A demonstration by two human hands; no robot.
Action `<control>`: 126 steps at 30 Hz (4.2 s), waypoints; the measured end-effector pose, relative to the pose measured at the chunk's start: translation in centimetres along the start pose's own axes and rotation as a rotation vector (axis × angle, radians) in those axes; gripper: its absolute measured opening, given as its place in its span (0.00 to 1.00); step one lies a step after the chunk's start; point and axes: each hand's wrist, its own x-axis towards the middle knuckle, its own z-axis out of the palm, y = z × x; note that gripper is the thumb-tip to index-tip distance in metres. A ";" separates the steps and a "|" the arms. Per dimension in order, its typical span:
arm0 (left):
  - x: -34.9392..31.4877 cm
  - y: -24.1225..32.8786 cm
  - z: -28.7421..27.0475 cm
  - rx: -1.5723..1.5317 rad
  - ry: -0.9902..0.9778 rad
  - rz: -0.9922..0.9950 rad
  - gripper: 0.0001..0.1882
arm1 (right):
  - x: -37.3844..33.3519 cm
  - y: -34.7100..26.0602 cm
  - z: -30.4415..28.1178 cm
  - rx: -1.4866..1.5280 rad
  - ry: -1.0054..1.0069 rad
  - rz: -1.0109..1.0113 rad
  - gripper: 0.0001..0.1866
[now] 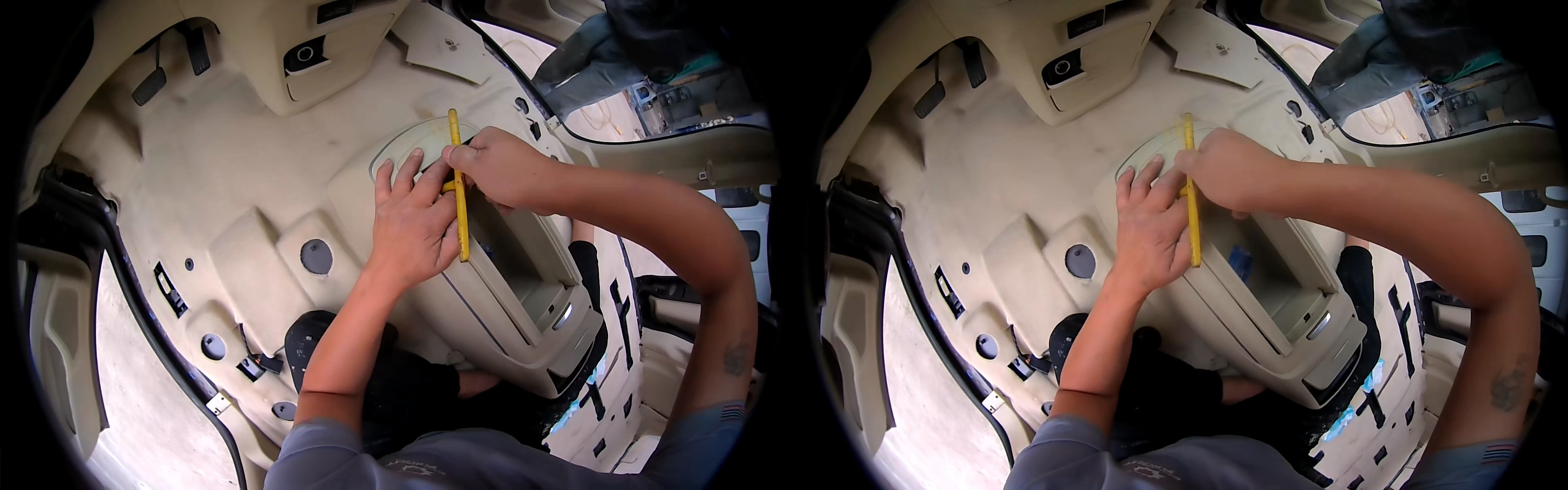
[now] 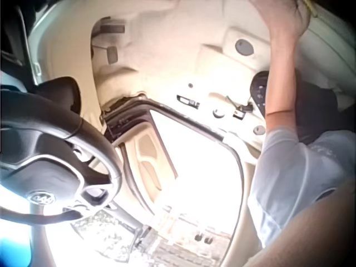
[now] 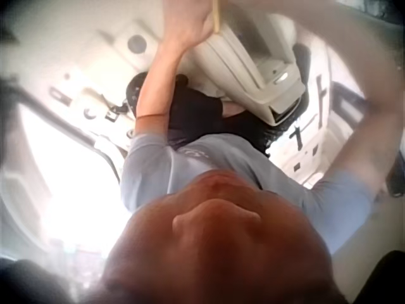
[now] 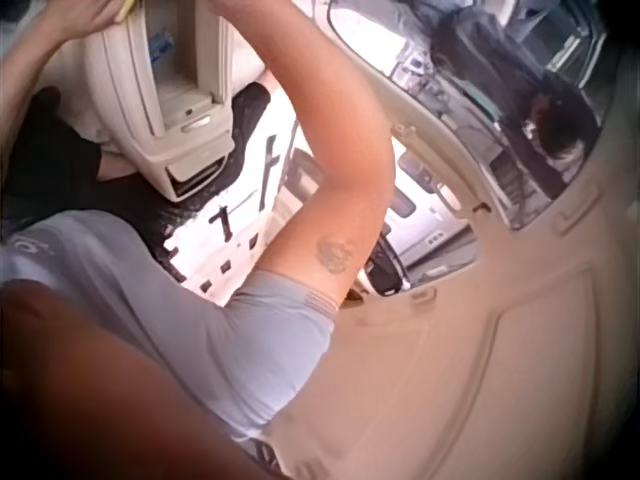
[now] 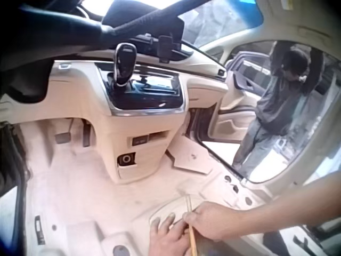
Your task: The person is assembling the interior of a car, specifically the center console area. They use a yellow pry tool to remove a panel, place items into the console, and then reattach the panel using screws and a ratchet. They also install a door handle mechanism.
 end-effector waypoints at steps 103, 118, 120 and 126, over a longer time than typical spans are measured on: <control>-0.9 -4.0 0.2 -0.187 0.211 0.297 0.24 | -0.7 -0.7 1.1 0.564 0.037 0.297 0.19; -0.4 -4.3 0.7 -0.166 0.202 0.305 0.25 | -0.6 -0.5 2.0 0.230 0.215 0.061 0.28; -0.7 -4.3 0.7 -0.163 0.202 0.296 0.26 | -1.3 -1.3 0.7 0.369 0.117 0.303 0.27; -0.6 -4.1 0.3 -0.144 0.176 0.282 0.28 | -2.4 1.2 -1.6 -0.780 0.295 -0.870 0.07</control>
